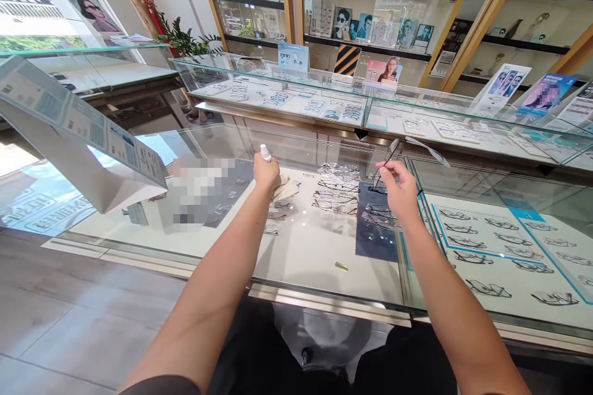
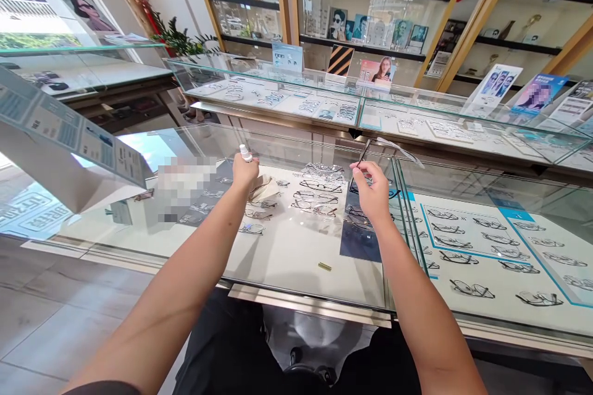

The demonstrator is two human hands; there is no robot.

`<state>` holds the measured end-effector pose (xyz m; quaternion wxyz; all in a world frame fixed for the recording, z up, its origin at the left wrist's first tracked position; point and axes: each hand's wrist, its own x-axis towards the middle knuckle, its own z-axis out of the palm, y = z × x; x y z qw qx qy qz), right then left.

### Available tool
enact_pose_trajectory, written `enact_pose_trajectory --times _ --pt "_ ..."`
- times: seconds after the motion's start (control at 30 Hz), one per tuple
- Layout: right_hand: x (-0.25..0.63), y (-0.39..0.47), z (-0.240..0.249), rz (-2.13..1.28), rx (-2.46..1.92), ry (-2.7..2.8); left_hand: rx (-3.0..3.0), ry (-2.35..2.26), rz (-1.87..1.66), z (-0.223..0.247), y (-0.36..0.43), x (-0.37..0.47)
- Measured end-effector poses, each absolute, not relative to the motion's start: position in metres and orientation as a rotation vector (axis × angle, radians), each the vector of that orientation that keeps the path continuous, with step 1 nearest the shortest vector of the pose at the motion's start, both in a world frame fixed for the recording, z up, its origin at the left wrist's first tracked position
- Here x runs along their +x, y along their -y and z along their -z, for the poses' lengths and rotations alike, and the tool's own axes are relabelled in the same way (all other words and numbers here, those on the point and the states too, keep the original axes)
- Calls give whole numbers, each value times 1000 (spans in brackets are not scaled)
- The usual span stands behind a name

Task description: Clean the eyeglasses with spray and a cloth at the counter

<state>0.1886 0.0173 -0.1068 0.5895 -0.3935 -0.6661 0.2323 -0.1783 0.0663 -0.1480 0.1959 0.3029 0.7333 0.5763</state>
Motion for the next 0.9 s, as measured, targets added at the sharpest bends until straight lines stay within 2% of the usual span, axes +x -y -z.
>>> enact_pose_trajectory --times 0.17,0.33,0.43,0.7,0.9 --pt "192 -19 105 -611 -891 1485 964 -1755 -1688 130 -61 -162" --pt "190 -18 102 -677 -843 1467 903 -874 -1558 98 -39 -128" --pt "188 -14 101 -716 -823 1472 893 -591 -1368 84 -20 -112" --pt "171 3 100 -887 -802 1559 1084 -650 -1115 74 10 -80" --pt "153 19 101 -1172 -712 1588 1271 -848 -1288 92 8 -58"
